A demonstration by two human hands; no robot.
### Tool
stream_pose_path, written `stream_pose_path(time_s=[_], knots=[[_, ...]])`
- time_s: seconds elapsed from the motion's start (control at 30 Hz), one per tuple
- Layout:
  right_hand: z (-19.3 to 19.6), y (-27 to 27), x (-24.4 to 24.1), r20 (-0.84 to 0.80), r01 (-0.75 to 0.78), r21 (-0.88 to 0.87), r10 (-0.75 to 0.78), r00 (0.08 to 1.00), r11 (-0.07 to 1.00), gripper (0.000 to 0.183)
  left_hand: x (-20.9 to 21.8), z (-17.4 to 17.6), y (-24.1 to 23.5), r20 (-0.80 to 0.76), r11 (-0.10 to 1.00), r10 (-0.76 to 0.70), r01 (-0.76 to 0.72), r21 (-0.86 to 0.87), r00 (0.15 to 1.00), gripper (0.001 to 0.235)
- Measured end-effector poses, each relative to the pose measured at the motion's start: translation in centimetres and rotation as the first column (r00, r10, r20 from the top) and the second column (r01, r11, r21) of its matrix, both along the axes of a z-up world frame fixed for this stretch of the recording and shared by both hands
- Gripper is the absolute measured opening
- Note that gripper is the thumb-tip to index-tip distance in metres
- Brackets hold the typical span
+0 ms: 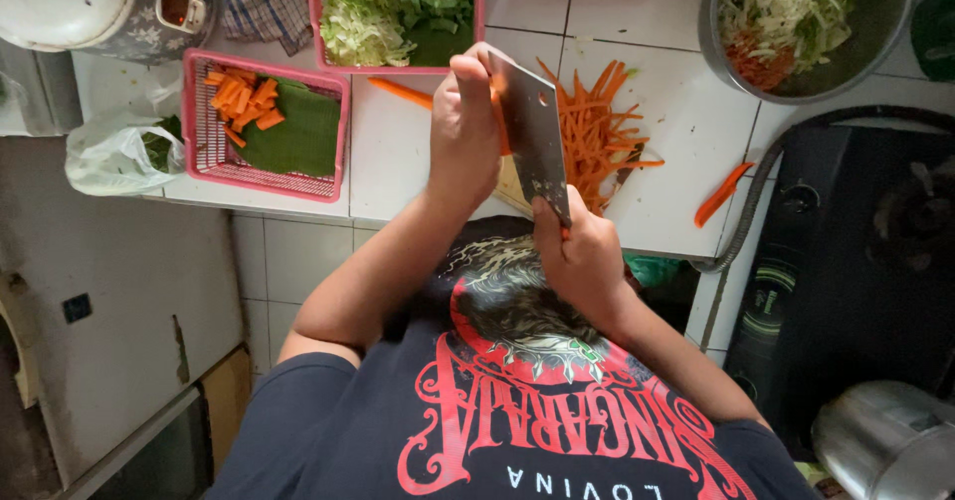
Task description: The person slices carrots into thin strips using a cleaver on a wooden cutting board. The person repeatedly picks up carrot pieces, slices them, and places the resulting strips into a pink basket.
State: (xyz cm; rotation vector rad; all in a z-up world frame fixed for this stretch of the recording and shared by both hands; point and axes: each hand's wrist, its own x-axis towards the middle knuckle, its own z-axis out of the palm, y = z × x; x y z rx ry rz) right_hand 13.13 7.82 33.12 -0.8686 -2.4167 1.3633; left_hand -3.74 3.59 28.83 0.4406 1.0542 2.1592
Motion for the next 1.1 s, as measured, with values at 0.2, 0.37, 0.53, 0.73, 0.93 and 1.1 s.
stream_pose_path(time_s=[0.2,0.37,0.53,0.73,0.93,1.1], knots=[[-1.3,0.2,0.1,-0.014,-0.006,0.107,0.007,1.000,0.994,0.016,0.8,1.5,0.5,0.076,0.999,0.033,-0.031,-0.031,0.997,0.056],[-0.9,0.1,0.1,-0.032,-0.005,0.062,0.007,0.999,0.998,0.014,0.5,0.4,0.4,-0.192,0.976,0.068,-0.105,-0.190,0.979,0.054],[1.5,1.4,0.4,0.051,-0.027,-0.139,0.034,0.998,0.990,0.014,-0.5,-0.4,-0.1,-0.390,0.976,0.063,-0.138,-0.169,0.919,0.057],[1.8,1.2,1.0,-0.007,-0.052,0.035,0.053,0.999,0.998,0.015,0.0,-0.4,-0.2,-0.200,0.995,0.027,-0.045,-0.087,0.979,0.061],[2.1,0.9,1.7,-0.087,0.007,-0.034,-0.010,0.996,0.999,0.014,-1.5,0.2,-0.1,0.126,1.000,-0.024,0.024,0.004,0.992,0.061],[2.5,1.7,1.2,-0.027,-0.054,-0.112,0.051,0.998,0.992,0.013,-1.2,0.6,-0.7,0.122,0.997,-0.068,0.065,0.029,0.990,0.065]])
